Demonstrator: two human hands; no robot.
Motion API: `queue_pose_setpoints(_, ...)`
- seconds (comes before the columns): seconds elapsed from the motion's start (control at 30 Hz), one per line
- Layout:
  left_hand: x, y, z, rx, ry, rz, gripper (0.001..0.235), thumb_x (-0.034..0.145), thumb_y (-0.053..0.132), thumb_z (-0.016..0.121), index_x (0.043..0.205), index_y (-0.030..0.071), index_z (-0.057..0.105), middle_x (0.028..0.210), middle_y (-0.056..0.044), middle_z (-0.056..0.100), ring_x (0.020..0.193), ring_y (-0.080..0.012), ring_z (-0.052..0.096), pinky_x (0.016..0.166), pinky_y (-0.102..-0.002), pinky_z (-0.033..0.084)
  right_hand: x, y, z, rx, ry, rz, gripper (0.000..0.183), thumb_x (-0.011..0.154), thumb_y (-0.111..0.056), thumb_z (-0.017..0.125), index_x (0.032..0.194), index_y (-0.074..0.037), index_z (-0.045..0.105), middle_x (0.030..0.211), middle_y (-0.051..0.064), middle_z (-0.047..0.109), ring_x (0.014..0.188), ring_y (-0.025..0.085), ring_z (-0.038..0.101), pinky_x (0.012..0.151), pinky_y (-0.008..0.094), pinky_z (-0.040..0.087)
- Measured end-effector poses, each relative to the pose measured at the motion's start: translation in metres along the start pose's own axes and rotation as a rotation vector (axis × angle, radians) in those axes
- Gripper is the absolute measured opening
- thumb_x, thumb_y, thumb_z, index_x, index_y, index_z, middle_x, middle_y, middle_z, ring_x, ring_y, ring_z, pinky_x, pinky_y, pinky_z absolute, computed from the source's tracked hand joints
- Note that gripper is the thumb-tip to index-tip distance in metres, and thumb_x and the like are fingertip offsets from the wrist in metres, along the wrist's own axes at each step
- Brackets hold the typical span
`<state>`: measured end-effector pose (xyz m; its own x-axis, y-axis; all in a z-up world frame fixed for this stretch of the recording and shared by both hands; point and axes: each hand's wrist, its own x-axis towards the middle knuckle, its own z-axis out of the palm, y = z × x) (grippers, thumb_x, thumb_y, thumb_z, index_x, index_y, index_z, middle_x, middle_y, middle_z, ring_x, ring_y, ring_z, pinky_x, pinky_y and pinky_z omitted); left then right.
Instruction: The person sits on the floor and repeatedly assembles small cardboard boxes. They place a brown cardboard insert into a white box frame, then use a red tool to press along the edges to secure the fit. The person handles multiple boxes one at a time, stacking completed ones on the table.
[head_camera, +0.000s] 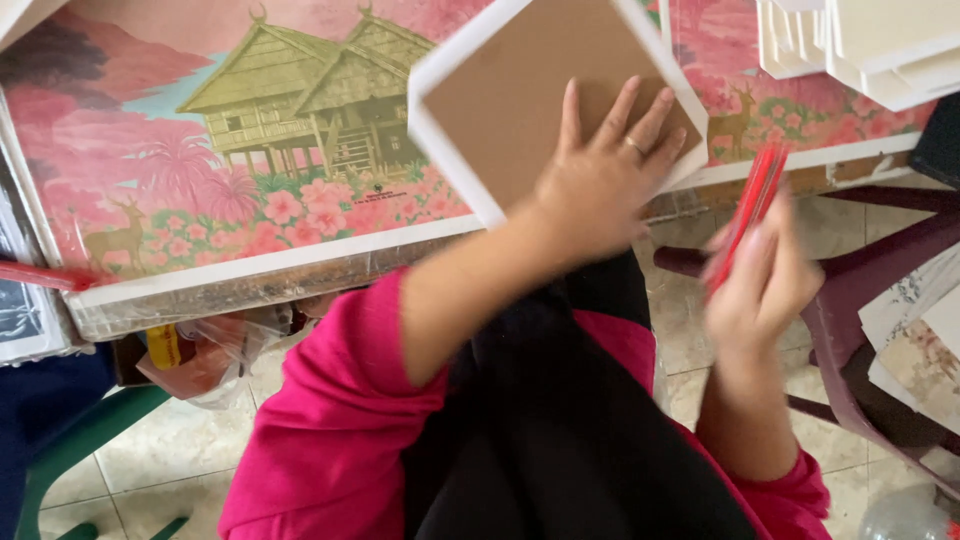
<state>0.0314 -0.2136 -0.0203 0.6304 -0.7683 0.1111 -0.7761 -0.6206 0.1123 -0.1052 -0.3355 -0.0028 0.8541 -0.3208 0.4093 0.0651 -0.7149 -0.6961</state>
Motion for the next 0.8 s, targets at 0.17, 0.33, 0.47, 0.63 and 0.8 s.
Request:
queue_pose_setpoints(0.17,0.020,-0.071,-0.038,-0.510,-0.439,0.212,0.057,0.083,0.025,0.054,0.139,0.029,0.044,0.153,0.008,0.019,0.140,-0.0256,-0.010,0.099,-0.066,-0.021,-0.018,0.039,0.021,-0.603,-0.160,-0.198,0.044,0.099,-0.018,0.062,0.141,-0.005,0.053,0.107,0.009,0.072,0.052,0.022,0.052,0.047,0.034,0.041)
queue_pose_setpoints(0.33,0.030,-0.079,-0.037,-0.471,-0.502,0.239,0.062,0.084,0.021,0.057,0.142,0.032,0.038,0.154,0.011,0.014,0.140,-0.0227,-0.013,0.100,-0.064,-0.022,0.009,0.015,0.019,-0.624,-0.164,-0.213,0.028,0.100,-0.023,0.068,0.127,-0.014,0.070,0.085,0.006,0.071,0.057,0.022,0.060,0.052,0.034,0.045)
queue_pose_setpoints(0.47,0.028,-0.078,-0.048,-0.471,-0.573,0.216,0.064,0.087,0.018,0.054,0.146,0.028,0.032,0.156,0.009,0.008,0.139,-0.0238,-0.018,0.100,-0.064,-0.024,0.000,0.020,0.025,-0.691,-0.042,-0.198,0.029,0.103,-0.027,0.066,0.127,-0.010,0.069,0.084,0.006,0.049,0.062,0.023,0.052,0.049,0.034,0.041)
queue_pose_setpoints(0.63,0.015,-0.089,-0.039,-0.392,-0.478,0.252,0.064,0.085,0.029,0.051,0.146,0.030,0.031,0.156,0.005,0.012,0.140,-0.0278,-0.010,0.100,-0.066,-0.018,0.012,0.023,0.027,-0.684,-0.135,-0.287,0.035,0.101,-0.025,0.069,0.134,-0.013,0.064,0.087,0.006,0.049,0.067,0.023,0.054,0.050,0.034,0.044)
queue_pose_setpoints(0.8,-0.017,-0.117,-0.057,-0.206,-0.529,0.248,0.105,0.069,0.061,0.067,0.151,0.030,0.009,0.156,-0.005,-0.009,0.140,-0.0319,-0.016,0.110,-0.057,-0.012,0.019,0.009,0.037,-0.696,-0.035,-0.292,0.035,0.101,-0.021,0.075,0.133,-0.009,0.068,0.084,0.005,0.056,0.055,0.017,0.047,0.046,0.029,0.043)
